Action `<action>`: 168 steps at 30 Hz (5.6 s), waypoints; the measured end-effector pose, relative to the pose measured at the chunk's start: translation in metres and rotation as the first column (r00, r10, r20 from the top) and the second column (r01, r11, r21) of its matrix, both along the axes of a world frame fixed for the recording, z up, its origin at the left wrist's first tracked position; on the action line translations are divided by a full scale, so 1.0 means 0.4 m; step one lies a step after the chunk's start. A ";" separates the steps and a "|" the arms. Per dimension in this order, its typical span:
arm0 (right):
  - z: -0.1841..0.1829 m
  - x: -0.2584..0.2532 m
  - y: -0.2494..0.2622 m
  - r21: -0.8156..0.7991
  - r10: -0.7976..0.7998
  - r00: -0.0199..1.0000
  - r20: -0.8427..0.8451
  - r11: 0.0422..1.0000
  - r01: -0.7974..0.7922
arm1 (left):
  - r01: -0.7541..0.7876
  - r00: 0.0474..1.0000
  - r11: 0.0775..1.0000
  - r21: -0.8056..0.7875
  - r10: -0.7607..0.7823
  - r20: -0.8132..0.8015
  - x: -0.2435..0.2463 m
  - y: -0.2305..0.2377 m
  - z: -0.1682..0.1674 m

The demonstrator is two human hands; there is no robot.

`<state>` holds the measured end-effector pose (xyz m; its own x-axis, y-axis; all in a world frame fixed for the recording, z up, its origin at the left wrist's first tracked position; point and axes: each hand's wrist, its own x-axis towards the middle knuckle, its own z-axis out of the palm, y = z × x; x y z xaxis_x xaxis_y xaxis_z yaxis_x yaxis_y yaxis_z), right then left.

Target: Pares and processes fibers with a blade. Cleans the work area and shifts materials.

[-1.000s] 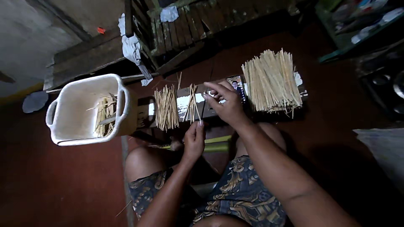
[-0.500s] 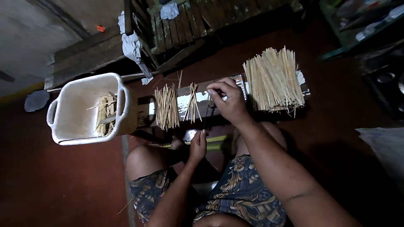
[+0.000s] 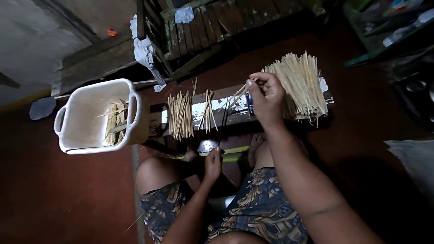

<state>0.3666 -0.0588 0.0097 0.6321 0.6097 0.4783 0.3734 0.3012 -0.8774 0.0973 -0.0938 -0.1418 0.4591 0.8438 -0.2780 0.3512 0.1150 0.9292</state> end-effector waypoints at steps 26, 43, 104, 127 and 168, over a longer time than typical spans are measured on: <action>-0.017 -0.047 0.005 -0.122 0.105 0.994 0.018 0.987 -0.102 | 0.045 0.919 0.947 0.318 0.085 -0.385 0.093 0.332 0.214; -0.073 -0.078 0.027 -0.385 0.276 0.953 0.127 0.899 -0.209 | 0.001 0.986 0.976 0.216 -0.037 0.163 0.045 0.171 0.254; -0.075 -0.078 0.025 -0.596 0.382 0.906 0.184 0.776 -0.207 | 0.039 0.974 0.969 0.242 -0.091 0.207 0.081 0.112 0.307; -0.051 -0.058 0.025 -0.357 0.221 0.975 -0.006 0.911 -0.209 | 0.048 0.991 0.986 0.157 -0.067 0.116 0.041 0.126 0.243; -0.019 0.001 0.009 -0.108 0.181 0.939 -0.292 0.969 -0.221 | -0.033 0.999 0.997 0.064 0.031 0.038 -0.031 0.018 0.071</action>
